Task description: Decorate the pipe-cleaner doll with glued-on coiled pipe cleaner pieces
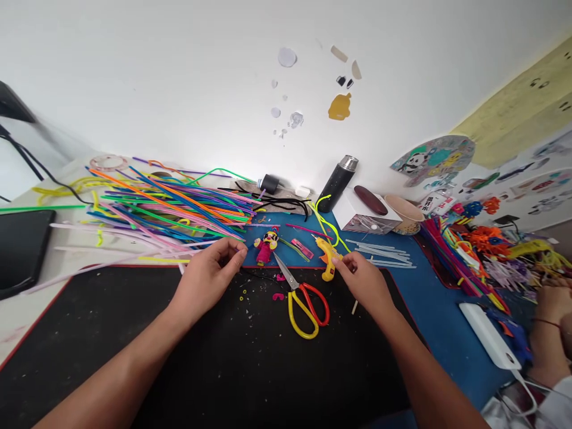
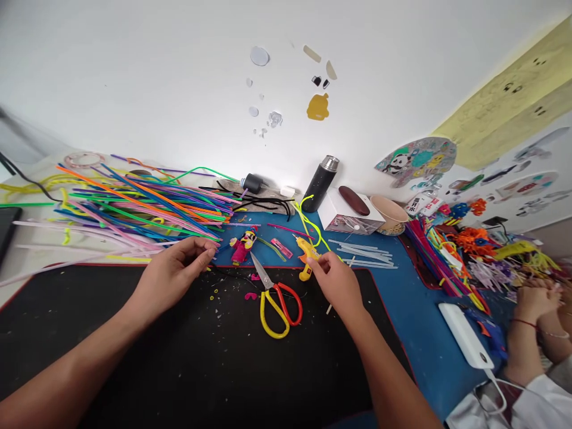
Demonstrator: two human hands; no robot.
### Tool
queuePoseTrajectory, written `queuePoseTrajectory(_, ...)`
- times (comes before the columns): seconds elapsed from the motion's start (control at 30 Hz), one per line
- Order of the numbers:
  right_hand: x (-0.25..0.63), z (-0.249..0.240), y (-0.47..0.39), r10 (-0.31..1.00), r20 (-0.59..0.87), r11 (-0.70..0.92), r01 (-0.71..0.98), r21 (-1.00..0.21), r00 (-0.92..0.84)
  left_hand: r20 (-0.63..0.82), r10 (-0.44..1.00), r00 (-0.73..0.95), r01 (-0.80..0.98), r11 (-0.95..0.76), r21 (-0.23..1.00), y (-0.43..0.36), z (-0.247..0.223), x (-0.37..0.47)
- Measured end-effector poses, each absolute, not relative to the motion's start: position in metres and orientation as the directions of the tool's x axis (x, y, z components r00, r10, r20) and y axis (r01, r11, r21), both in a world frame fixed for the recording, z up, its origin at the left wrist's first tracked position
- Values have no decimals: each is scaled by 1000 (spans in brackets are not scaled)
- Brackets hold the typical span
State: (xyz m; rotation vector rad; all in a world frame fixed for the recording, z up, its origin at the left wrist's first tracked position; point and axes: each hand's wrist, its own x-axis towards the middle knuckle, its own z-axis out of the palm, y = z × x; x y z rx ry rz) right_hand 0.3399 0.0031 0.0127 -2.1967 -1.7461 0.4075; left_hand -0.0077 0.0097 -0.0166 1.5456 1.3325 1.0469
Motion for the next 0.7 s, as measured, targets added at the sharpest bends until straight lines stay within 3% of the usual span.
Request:
queuePoseTrajectory(0.23,338,-13,9,965,-80,-262,908,-325,250,135,990,38,388,-140,911,13,-26,-6)
queuePoseTrajectory(0.5,331,-28,20,963,1,-239,855,-460,270,152,987,49,414,-159,897,15,-33,-2)
queuePoseTrajectory(0.7,335,-40,19,945,62,-206,734,-647,321,145,987,64,420,-159,894,16,-36,-2)
